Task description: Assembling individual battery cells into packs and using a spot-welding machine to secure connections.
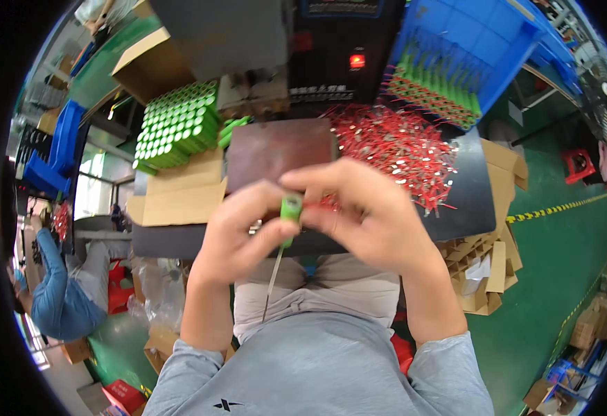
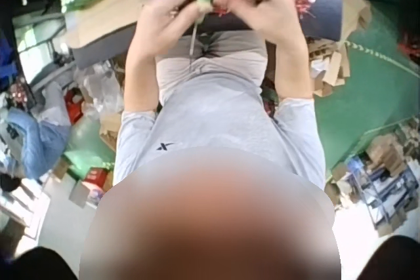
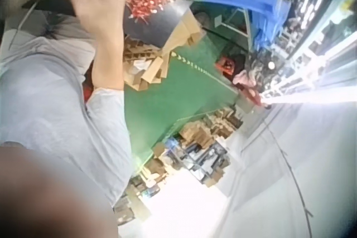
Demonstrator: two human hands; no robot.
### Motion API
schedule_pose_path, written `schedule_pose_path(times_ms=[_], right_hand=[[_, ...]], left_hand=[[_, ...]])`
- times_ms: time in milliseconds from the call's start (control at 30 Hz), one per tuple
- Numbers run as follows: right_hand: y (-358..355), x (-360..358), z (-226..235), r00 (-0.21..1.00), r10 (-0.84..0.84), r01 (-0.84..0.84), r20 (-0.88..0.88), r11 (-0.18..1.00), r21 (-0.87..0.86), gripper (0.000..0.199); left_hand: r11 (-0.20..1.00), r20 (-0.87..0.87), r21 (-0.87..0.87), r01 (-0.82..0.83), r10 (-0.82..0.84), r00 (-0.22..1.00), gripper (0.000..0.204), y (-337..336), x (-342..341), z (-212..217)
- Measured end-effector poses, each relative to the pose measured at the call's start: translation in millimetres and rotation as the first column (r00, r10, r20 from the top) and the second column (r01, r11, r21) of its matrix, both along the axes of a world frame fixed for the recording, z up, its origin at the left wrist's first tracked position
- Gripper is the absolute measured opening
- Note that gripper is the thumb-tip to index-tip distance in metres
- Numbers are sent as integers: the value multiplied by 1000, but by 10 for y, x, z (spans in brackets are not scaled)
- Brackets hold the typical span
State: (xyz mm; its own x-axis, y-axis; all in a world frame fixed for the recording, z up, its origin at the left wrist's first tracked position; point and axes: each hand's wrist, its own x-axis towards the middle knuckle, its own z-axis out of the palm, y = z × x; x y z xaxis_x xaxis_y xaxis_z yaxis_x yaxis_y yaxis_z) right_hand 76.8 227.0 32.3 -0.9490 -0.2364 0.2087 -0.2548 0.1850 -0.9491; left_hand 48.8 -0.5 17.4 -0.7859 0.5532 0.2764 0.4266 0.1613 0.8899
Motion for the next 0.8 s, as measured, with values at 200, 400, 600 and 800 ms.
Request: schedule_pose_path(times_ms=[200, 400, 600, 800], right_hand=[[446, 70, 81, 971, 232, -223, -62, 967, 126, 32], [950, -381, -241, 707, -682, 653, -184, 731, -199, 22], [1003, -1113, -440, 547, -620, 834, -563, 462, 301, 26], [1067, -1411, -609, 591, -487, 805, -643, 403, 435, 25]], left_hand=[[951, 440, 264, 163, -269, 857, 28, 122, 220, -263], [996, 431, 85, 2, -38, 901, 22, 318, 293, -576], [998, 238, 44, -36, 24, 971, 14, 342, 313, -674], [996, 195, 61, -67, 54, 979, 14, 348, 348, -644]])
